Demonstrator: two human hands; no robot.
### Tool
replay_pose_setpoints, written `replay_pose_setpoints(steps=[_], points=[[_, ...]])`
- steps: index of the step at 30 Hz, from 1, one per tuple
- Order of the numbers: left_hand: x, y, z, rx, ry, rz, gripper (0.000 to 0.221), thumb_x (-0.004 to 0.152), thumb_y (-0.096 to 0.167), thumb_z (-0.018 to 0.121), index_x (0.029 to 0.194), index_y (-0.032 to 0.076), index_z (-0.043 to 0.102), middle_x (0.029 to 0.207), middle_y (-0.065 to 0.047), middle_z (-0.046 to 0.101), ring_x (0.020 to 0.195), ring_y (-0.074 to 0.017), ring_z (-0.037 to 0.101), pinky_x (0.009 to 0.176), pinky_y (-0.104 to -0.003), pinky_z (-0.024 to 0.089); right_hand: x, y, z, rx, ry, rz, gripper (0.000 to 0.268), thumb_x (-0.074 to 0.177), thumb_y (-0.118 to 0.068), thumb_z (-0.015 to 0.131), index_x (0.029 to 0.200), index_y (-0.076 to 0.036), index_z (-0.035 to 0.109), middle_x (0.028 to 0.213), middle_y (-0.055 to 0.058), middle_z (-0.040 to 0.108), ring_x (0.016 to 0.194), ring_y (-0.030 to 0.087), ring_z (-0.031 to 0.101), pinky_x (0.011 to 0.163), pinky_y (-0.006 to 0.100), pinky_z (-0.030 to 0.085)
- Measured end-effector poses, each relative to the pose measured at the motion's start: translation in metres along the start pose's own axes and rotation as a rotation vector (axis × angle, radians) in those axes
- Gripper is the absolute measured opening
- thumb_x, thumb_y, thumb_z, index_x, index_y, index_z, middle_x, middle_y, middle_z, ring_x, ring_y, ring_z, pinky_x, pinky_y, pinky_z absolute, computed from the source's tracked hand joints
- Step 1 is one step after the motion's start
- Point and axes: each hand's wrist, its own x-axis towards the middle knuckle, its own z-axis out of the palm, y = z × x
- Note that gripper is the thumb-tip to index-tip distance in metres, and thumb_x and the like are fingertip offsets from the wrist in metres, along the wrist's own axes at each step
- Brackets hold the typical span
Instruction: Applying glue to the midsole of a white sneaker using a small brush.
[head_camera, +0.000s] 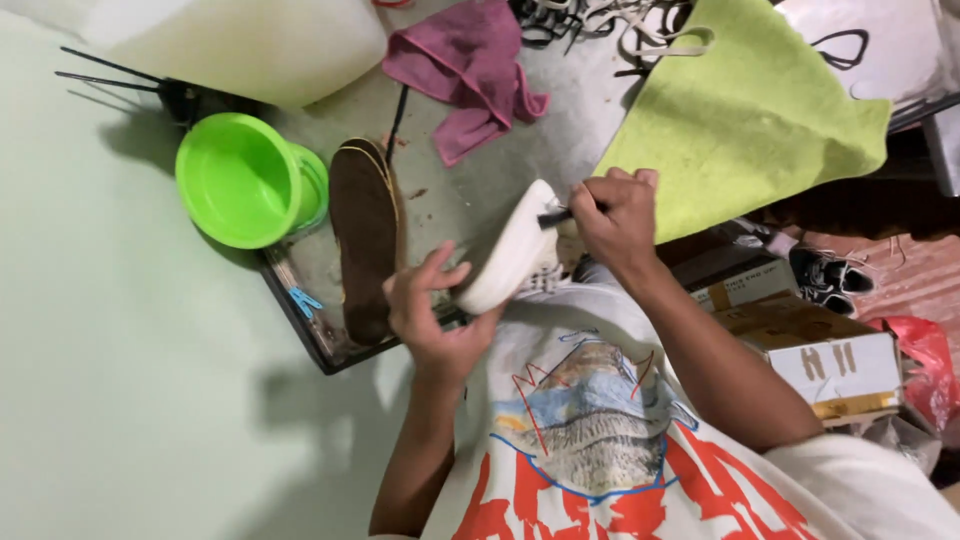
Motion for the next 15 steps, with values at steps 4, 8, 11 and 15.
replay_pose_setpoints(steps=[4,8,11,15], points=[[0.026,0.009,0.012,-0.037,-0.036,0.059,0.057,0.082,0.041,0.094,0.124,0.008,0.075,0.084,0.008,0.075,0.075,-0.0179,0.069,0.084,-0.036,0.051,0.007,-0.07,-0.034,-0.235,0.081,-0.327,0.05,0.102,-0.032,0.065,0.057,-0.024,0.045,0.054,-0.003,0.047,0.06,0.024,0.051,0.084,0.045,0.028],[0.036,0.017,0.021,-0.033,-0.069,0.111,0.057,0.088,0.044,0.089,0.13,0.009,0.074,0.09,0.009,0.076,0.076,-0.0147,0.07,0.082,-0.034,0.045,0.032,-0.059,-0.078,-0.456,0.174,-0.415,0.051,0.106,-0.023,0.069,0.06,-0.021,0.045,0.058,0.001,0.049,0.064,0.028,0.051,0.087,0.046,0.028],[0.044,0.029,0.032,-0.014,-0.054,0.121,0.056,0.089,0.034,0.09,0.136,0.011,0.072,0.096,0.009,0.075,0.079,-0.0134,0.07,0.083,-0.033,0.044,0.034,-0.082,-0.069,-0.383,0.141,-0.495,0.055,0.102,-0.031,0.065,0.052,-0.025,0.044,0.051,-0.007,0.048,0.059,0.023,0.047,0.085,0.047,0.029],[0.048,0.042,0.043,0.04,-0.045,0.092,0.057,0.087,0.027,0.09,0.138,0.011,0.071,0.089,0.011,0.073,0.077,-0.0117,0.07,0.083,-0.032,0.041,0.062,-0.09,-0.092,-0.475,0.079,-0.59,0.053,0.103,-0.033,0.064,0.054,-0.025,0.045,0.053,-0.005,0.049,0.061,0.024,0.05,0.082,0.047,0.03]])
